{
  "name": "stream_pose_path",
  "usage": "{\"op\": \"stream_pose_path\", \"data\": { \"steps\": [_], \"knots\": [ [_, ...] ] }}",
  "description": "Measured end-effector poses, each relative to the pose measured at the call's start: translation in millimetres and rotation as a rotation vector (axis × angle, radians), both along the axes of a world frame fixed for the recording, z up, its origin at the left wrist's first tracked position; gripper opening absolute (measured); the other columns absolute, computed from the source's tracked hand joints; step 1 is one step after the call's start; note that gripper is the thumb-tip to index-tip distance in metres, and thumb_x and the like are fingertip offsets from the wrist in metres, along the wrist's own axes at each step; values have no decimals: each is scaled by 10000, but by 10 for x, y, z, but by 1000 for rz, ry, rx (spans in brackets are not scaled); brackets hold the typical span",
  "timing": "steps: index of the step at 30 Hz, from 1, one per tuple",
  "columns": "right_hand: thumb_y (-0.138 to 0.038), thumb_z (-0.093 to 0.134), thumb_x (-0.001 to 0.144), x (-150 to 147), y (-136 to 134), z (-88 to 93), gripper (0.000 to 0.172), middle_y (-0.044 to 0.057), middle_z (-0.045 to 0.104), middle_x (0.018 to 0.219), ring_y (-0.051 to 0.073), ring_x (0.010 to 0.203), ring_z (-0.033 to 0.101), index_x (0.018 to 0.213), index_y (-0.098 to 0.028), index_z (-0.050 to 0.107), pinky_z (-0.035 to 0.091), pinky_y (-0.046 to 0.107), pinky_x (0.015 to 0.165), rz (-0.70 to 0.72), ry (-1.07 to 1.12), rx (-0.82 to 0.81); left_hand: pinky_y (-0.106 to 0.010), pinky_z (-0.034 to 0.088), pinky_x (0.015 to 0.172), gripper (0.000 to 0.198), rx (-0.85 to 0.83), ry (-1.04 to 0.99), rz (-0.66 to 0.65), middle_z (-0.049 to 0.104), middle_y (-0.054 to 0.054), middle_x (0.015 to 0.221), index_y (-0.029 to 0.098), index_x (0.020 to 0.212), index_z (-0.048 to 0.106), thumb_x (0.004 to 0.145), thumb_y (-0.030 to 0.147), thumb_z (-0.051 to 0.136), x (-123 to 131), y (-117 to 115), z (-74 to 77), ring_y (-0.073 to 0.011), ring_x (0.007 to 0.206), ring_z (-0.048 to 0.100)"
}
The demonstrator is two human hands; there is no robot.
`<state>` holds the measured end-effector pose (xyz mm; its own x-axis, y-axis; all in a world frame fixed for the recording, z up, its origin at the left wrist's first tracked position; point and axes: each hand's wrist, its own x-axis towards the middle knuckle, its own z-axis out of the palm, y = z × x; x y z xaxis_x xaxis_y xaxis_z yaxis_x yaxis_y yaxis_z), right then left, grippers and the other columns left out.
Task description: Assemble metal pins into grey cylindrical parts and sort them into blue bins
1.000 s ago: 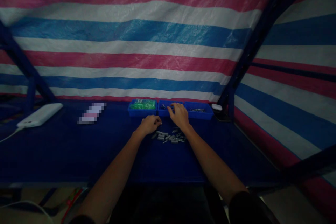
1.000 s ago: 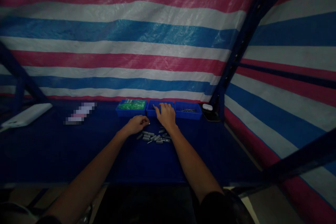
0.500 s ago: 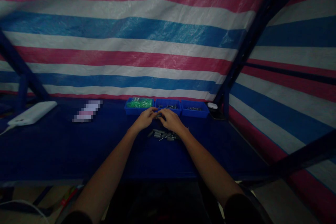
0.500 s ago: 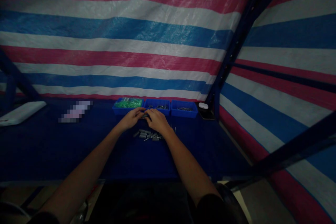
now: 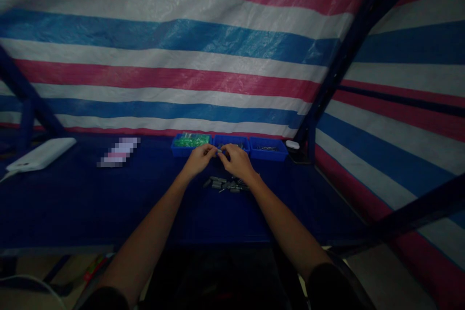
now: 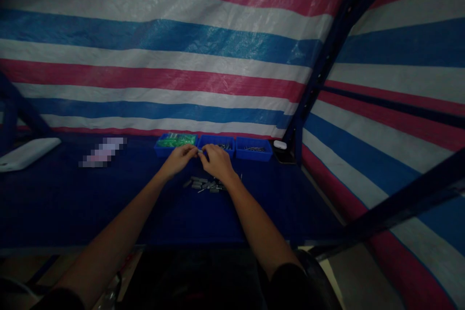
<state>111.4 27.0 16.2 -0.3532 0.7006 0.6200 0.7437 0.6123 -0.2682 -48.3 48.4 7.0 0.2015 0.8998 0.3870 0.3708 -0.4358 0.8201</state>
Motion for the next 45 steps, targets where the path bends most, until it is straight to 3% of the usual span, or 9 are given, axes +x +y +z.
{"op": "stream_pose_path", "data": {
  "steps": [6, 9, 12, 16, 22, 26, 31, 37, 45],
  "knots": [
    [-299, 392, 874, 98, 228, 182, 229, 60, 601, 829, 169, 814, 522, 878, -168, 581, 373, 272, 745, -143, 28, 79, -279, 417, 699, 310, -106, 402, -162, 644, -34, 794, 162, 878, 619, 694, 406, 575, -114, -112, 64, -175, 753, 578],
    [-297, 440, 846, 135, 405, 159, 247, 115, 601, 951, 222, 917, 499, 970, -140, 585, 368, 320, 784, -325, -20, 24, -312, 373, 778, 276, -88, 675, -127, 656, -25, 900, 217, 885, 637, 648, 357, 640, -97, -175, 63, -216, 906, 562],
    [-301, 459, 829, 185, 441, 42, 313, 147, 577, 1042, 264, 978, 465, 1068, -125, 558, 367, 363, 789, -431, -46, -29, -323, 353, 784, 178, -100, 777, -45, 665, -23, 891, 221, 859, 642, 713, 298, 576, -47, -191, 58, -213, 895, 574],
    [-301, 434, 839, 283, 324, -66, 285, 122, 588, 998, 256, 944, 465, 1029, -149, 582, 368, 366, 787, -402, 4, -19, -321, 352, 765, 216, -83, 773, -10, 667, -23, 915, 237, 891, 640, 791, 249, 448, -76, -182, 75, -196, 872, 584],
    [-276, 442, 838, 228, 184, -52, 213, 75, 617, 869, 225, 878, 480, 895, -172, 620, 369, 343, 798, -275, 59, -22, -356, 360, 786, 191, -142, 847, -65, 634, -41, 966, 243, 875, 643, 700, 291, 585, -156, -188, 70, -236, 923, 559],
    [-269, 486, 821, 97, 106, -73, 189, 51, 610, 800, 201, 816, 489, 930, -172, 607, 381, 331, 779, -69, -11, -50, -333, 390, 740, 122, -139, 720, -13, 640, -46, 859, 204, 807, 616, 751, 245, 515, -101, -122, -13, -218, 834, 576],
    [-196, 550, 770, -10, 41, -117, 358, 49, 582, 919, 186, 880, 489, 1123, -178, 492, 392, 319, 795, 137, -56, -62, -279, 420, 702, 113, -20, 280, 38, 604, -34, 807, 179, 849, 505, 802, 245, 427, -85, -31, -69, -170, 764, 572],
    [-198, 450, 847, -76, 43, -109, 127, 67, 572, 918, 187, 894, 483, 938, -177, 536, 380, 314, 814, 115, -58, -2, -283, 427, 658, 96, 29, 101, 35, 517, 20, 678, 197, 838, 402, 804, 281, 434, -90, 38, -113, -149, 661, 547],
    [-263, 371, 894, -42, 25, -15, 186, 57, 565, 866, 175, 846, 486, 921, -175, 532, 376, 294, 803, 99, -37, 28, -286, 427, 689, 213, -59, 100, -53, 545, 1, 692, 185, 826, 431, 832, 384, 354, -128, -60, 46, -146, 678, 538]
  ]
}}
